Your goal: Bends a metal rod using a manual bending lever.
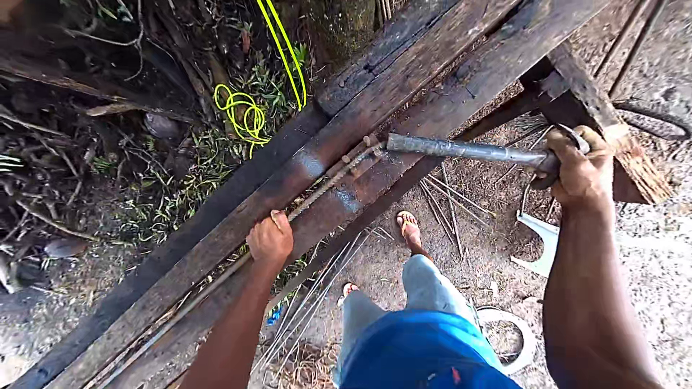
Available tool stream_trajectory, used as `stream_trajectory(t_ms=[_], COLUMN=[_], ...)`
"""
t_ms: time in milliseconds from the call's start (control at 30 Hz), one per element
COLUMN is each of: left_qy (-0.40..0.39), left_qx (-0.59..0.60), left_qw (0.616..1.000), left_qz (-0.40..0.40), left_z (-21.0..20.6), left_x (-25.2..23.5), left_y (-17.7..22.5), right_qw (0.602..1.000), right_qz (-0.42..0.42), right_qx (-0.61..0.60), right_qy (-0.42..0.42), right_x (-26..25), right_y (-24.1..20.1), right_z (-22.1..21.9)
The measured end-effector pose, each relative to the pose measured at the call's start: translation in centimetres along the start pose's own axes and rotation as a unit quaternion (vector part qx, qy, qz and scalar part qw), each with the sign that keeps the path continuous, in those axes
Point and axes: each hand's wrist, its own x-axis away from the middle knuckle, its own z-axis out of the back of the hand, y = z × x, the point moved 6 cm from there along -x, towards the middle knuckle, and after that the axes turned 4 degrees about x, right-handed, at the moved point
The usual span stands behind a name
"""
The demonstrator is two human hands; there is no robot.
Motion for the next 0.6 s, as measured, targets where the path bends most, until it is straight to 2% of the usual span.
stream_trajectory(t_ms=[133, 267, 433, 600], left_qy=[-0.005, -0.011, 0.004, 0.066], left_qx=[0.003, -0.007, 0.013, 0.055], left_qw=[1.000, 1.000, 1.000, 0.993], left_qz=[-0.002, -0.004, -0.003, -0.077], left_z=[-0.1, -0.2, -0.2, 0.0], left_x=[-0.2, -0.5, -0.2, 0.0], left_y=[-0.3, -0.3, -0.5, -0.8], right_qw=[0.993, 0.983, 0.979, 0.976], right_qz=[0.043, 0.069, 0.088, 0.089], right_qx=[0.051, 0.081, 0.073, 0.085], right_qy=[0.096, 0.152, 0.170, 0.177], right_x=[1.0, 1.0, 1.1, 2.8], right_y=[-1.5, -2.5, -1.5, -3.2], right_z=[0.3, -0.1, -0.3, -0.4])
